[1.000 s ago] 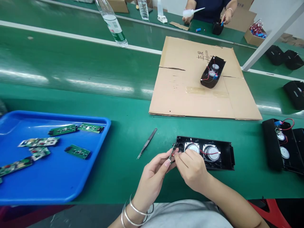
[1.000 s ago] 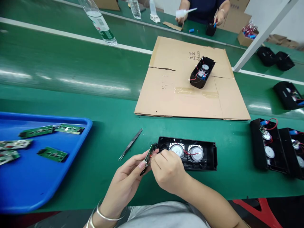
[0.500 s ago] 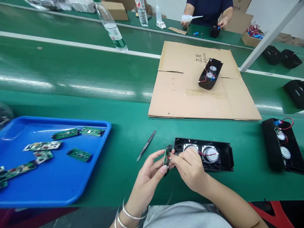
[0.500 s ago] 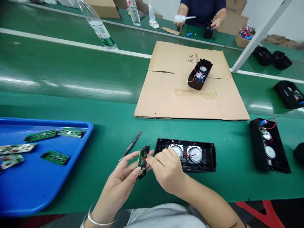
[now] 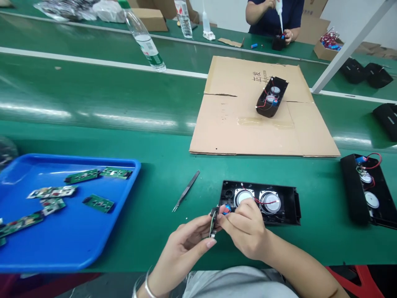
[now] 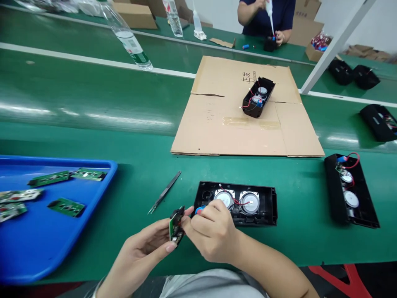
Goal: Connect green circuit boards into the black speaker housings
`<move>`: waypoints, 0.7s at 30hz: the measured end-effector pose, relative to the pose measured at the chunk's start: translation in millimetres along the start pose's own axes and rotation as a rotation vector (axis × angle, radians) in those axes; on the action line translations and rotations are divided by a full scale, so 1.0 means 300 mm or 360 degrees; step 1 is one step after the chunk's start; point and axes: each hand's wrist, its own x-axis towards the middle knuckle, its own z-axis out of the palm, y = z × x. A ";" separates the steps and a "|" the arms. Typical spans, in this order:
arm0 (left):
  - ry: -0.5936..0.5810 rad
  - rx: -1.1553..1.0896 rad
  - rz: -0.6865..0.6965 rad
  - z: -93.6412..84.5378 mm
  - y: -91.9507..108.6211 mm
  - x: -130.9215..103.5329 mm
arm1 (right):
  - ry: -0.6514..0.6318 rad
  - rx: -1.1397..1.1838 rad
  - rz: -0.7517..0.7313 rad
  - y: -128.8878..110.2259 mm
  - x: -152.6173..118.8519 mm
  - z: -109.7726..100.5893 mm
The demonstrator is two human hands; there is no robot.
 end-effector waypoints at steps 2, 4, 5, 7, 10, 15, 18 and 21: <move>0.0085 0.0022 -0.0095 0.000 0.001 0.004 | -0.0137 -0.0101 0.0024 -0.013 0.014 -0.013; 0.0081 0.0018 -0.0220 -0.003 0.004 0.007 | -0.0247 -0.0162 0.0066 -0.021 0.020 -0.044; 0.0055 0.0013 -0.0282 -0.006 0.007 0.006 | -0.0254 -0.0158 0.0096 -0.022 0.016 -0.068; 0.0019 0.0017 -0.0379 -0.011 0.012 -0.004 | -0.0143 -0.0128 0.0230 -0.013 -0.005 -0.130; 0.0053 0.0071 -0.0408 -0.010 0.019 -0.029 | 0.0080 -0.0193 0.0792 0.029 -0.063 -0.232; -0.0157 0.0118 -0.0451 0.048 0.018 -0.029 | -0.0188 0.0148 0.1623 0.106 -0.142 -0.295; -0.0249 0.0227 -0.0418 0.096 0.012 0.007 | -0.0212 0.0415 0.1687 0.117 -0.151 -0.261; -0.0198 0.0333 -0.0264 0.138 0.004 0.039 | -0.0135 0.0622 0.1648 0.115 -0.141 -0.227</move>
